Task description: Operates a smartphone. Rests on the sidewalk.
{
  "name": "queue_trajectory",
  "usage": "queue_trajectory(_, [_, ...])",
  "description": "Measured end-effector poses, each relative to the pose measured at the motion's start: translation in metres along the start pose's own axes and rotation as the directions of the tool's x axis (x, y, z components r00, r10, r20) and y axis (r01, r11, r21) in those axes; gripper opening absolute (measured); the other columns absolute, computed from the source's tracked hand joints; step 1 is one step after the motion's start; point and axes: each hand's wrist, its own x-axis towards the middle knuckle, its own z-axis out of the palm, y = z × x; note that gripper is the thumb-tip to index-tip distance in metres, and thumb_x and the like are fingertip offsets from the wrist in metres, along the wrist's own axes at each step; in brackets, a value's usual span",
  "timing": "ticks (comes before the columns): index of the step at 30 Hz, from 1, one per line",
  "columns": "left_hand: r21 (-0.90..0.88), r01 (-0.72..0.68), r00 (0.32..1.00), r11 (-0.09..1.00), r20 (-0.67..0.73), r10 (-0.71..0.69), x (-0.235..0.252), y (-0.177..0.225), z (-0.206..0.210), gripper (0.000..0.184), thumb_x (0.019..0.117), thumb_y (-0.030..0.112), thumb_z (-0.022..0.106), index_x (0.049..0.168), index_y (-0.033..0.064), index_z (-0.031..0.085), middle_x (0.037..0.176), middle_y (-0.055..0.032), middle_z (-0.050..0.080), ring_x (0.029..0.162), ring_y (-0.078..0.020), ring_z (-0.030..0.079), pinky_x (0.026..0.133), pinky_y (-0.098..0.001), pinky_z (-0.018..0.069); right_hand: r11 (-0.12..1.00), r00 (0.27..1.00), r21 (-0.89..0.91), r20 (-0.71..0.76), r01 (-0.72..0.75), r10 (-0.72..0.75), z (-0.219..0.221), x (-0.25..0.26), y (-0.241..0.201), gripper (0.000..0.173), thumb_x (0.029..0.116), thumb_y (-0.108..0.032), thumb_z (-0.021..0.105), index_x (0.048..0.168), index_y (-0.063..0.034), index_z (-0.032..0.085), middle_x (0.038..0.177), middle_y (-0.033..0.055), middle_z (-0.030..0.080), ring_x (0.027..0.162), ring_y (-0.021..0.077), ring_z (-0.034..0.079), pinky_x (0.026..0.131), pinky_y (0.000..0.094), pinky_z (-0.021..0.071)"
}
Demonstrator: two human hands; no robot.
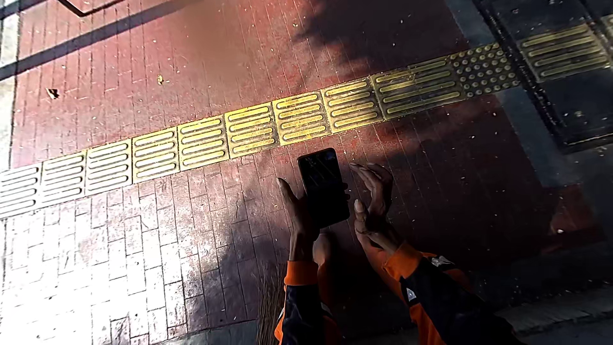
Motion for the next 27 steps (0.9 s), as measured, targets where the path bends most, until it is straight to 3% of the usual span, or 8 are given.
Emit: queue_trajectory(27, [0.041, -0.022, 0.998, 0.999, -0.054, 0.024, -0.0011, -0.0032, 0.0089, 0.121, 0.0762, 0.094, -0.005, 0.119, 0.0059, 0.065, 0.099, -0.0194, 0.075, 0.091, -0.0306, 0.075, 0.074, -0.0450, 0.0633, 0.999, 0.999, 0.033, -0.032, -0.003, 0.004, 0.0011, 0.0018, 0.0008, 0.070, 0.1033, -0.066, 0.028, 0.132, -0.0076, 0.054, 0.135, 0.0122, 0.065, 0.132, 0.0256, 0.052, 0.110, 0.0422, 0.0407])
